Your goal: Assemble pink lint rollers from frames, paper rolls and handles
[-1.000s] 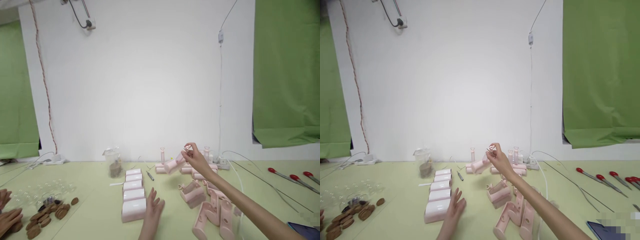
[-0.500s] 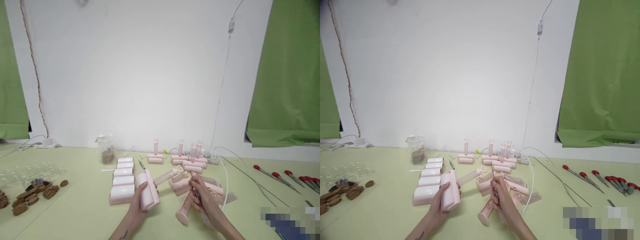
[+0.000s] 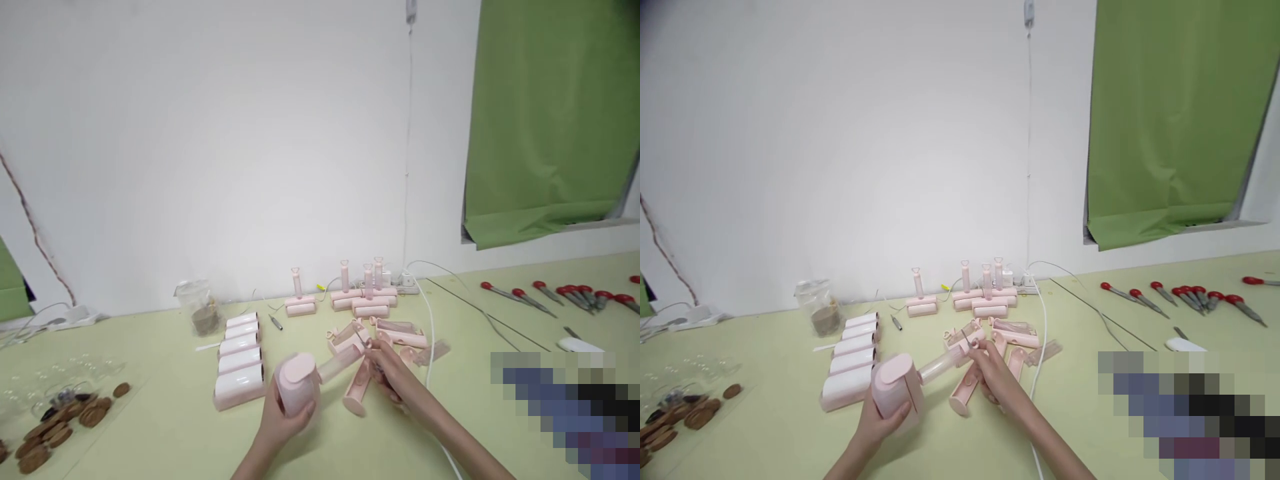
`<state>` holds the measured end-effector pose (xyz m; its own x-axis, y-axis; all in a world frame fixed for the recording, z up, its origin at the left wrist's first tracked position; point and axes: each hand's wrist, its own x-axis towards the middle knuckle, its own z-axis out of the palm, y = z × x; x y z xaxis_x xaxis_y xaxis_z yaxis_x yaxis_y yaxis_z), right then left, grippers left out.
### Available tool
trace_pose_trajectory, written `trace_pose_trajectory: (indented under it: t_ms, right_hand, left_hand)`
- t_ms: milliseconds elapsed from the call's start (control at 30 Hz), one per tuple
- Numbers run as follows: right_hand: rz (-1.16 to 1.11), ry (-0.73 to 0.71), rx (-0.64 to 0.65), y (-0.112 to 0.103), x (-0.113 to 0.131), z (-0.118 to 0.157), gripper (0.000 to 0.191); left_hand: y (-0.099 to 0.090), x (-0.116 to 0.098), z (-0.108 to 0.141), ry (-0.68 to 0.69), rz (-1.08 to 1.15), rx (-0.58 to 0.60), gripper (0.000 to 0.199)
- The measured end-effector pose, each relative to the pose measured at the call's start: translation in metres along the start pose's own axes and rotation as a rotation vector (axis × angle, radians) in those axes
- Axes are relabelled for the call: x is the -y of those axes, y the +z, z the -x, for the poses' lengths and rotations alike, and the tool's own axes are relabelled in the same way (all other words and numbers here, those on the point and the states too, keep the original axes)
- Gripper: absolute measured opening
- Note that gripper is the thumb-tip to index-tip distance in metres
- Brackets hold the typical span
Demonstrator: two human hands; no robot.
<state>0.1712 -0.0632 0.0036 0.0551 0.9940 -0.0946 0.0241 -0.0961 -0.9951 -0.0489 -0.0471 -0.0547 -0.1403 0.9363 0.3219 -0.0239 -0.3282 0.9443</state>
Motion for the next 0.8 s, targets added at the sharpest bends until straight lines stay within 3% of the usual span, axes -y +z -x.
trace_pose_trajectory:
  t_ms: [200,333,433,567,667,800]
  right_hand:
    - [-0.012,0.000,0.073,-0.003,0.001,0.000,0.033]
    - [0.011,-0.078,0.072,-0.002,-0.002,0.002,0.032]
    - [-0.017,-0.166,0.063,-0.002,-0.004,0.000,0.027]
    - [0.020,-0.224,-0.115,-0.003,-0.003,-0.005,0.031]
    - [0.045,-0.313,-0.183,-0.002,-0.003,-0.008,0.033]
    - [0.053,-0.312,-0.167,-0.005,-0.008,-0.013,0.031]
  left_hand:
    - [-0.005,0.007,-0.003,0.057,-0.039,-0.068,0.064]
    - [-0.009,0.003,-0.004,0.065,0.001,-0.005,0.062]
    - [-0.007,-0.006,0.001,0.092,0.018,0.193,0.061]
    - [-0.001,-0.017,0.006,0.104,0.047,0.584,0.071]
    - [0.003,-0.021,0.009,0.147,0.026,0.708,0.070]
    - [0.008,-0.028,0.015,0.158,-0.046,0.879,0.050]
